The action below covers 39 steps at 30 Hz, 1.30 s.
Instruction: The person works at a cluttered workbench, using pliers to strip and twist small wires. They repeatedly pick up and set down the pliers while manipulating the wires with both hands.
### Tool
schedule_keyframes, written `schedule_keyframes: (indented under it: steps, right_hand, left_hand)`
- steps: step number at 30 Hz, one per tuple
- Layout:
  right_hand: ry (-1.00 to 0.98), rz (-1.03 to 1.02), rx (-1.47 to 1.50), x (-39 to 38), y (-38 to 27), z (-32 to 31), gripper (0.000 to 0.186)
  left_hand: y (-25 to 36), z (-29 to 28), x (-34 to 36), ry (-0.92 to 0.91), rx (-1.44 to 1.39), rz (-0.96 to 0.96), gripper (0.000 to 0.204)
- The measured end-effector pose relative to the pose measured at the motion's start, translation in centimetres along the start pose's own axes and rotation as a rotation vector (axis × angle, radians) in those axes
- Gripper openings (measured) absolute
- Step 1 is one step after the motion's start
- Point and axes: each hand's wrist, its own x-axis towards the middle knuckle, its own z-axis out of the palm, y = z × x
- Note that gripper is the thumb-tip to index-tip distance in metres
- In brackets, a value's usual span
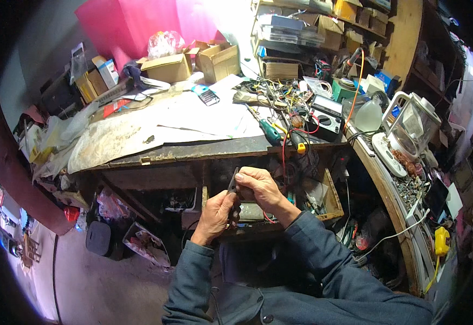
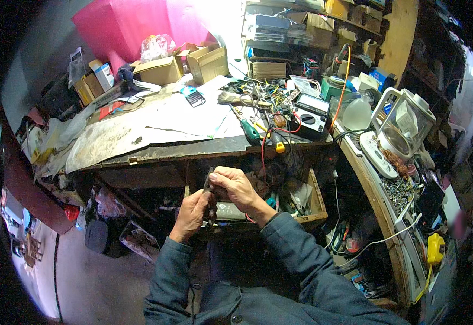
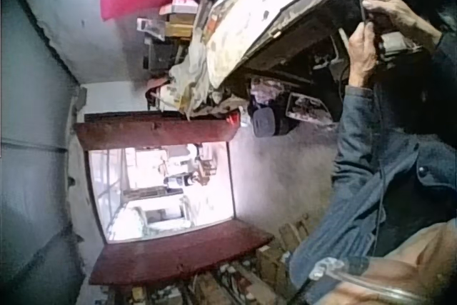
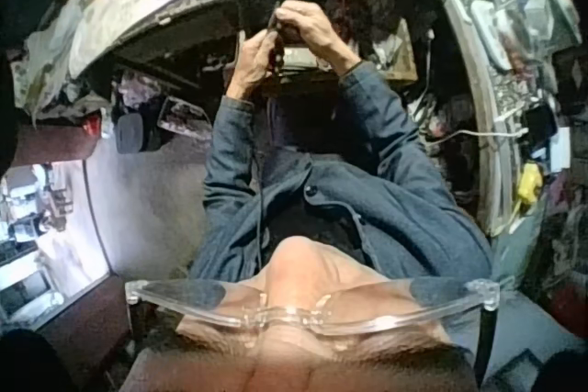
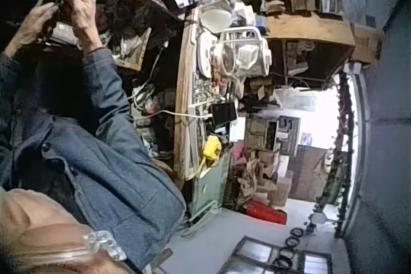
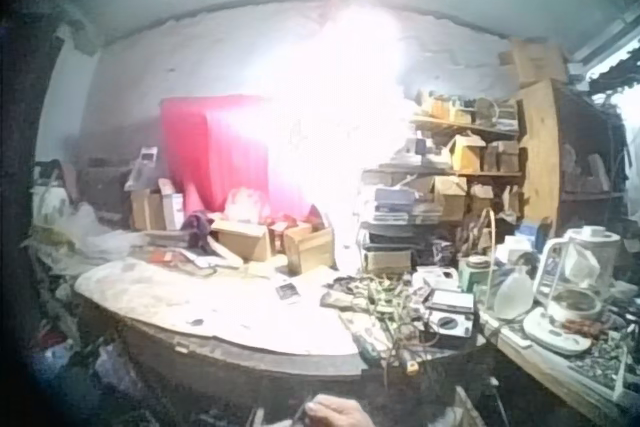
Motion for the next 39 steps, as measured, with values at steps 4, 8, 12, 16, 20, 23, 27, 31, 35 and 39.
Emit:
schedule_keyframes:
  steps: [4, 8, 12, 16, 20, 23, 27, 31, 35, 39]
  right_hand:
    - [-0.003, 0.043, 0.180, 0.3, 0.0, 1.3, 0.026]
    - [-0.065, 0.036, 0.302, 0.7, 0.8, 2.1, 0.027]
    - [-0.075, 0.005, 0.291, 0.9, 0.6, 2.8, 0.029]
    - [-0.070, 0.007, 0.258, 1.3, 1.2, 2.2, 0.031]
    - [-0.018, 0.021, 0.153, 1.2, 1.3, 2.1, 0.029]
    - [0.059, -0.080, -0.043, 0.9, 0.9, 1.7, 0.027]
    - [0.153, -0.111, -0.069, 0.3, 0.3, 0.8, 0.028]
    - [0.069, -0.063, -0.108, 0.7, -0.4, 0.2, 0.027]
    - [0.002, -0.048, -0.170, 1.3, -1.2, 0.7, 0.023]
    - [-0.030, -0.044, -0.301, 0.9, -1.0, 0.0, 0.021]
  left_hand:
    - [0.7, -0.5, -0.4, -0.054, -0.247, -0.078, 0.039]
    - [0.6, -0.8, -0.8, -0.057, -0.482, -0.097, 0.039]
    - [0.8, -1.1, -0.8, -0.062, -0.512, -0.093, 0.040]
    - [1.0, -0.6, -0.8, -0.040, -0.522, -0.077, 0.041]
    - [0.2, -0.2, -0.8, 0.057, -0.478, -0.038, 0.036]
    - [0.0, -0.1, -0.8, 0.106, -0.327, 0.007, 0.032]
    - [-0.2, -0.1, -0.5, 0.181, -0.326, -0.009, 0.032]
    - [-1.2, -0.1, 0.0, 0.161, -0.229, 0.036, 0.033]
    - [-1.0, -0.3, -0.3, 0.237, -0.338, 0.051, 0.032]
    - [-0.7, -0.3, -0.2, 0.275, -0.470, 0.053, 0.030]
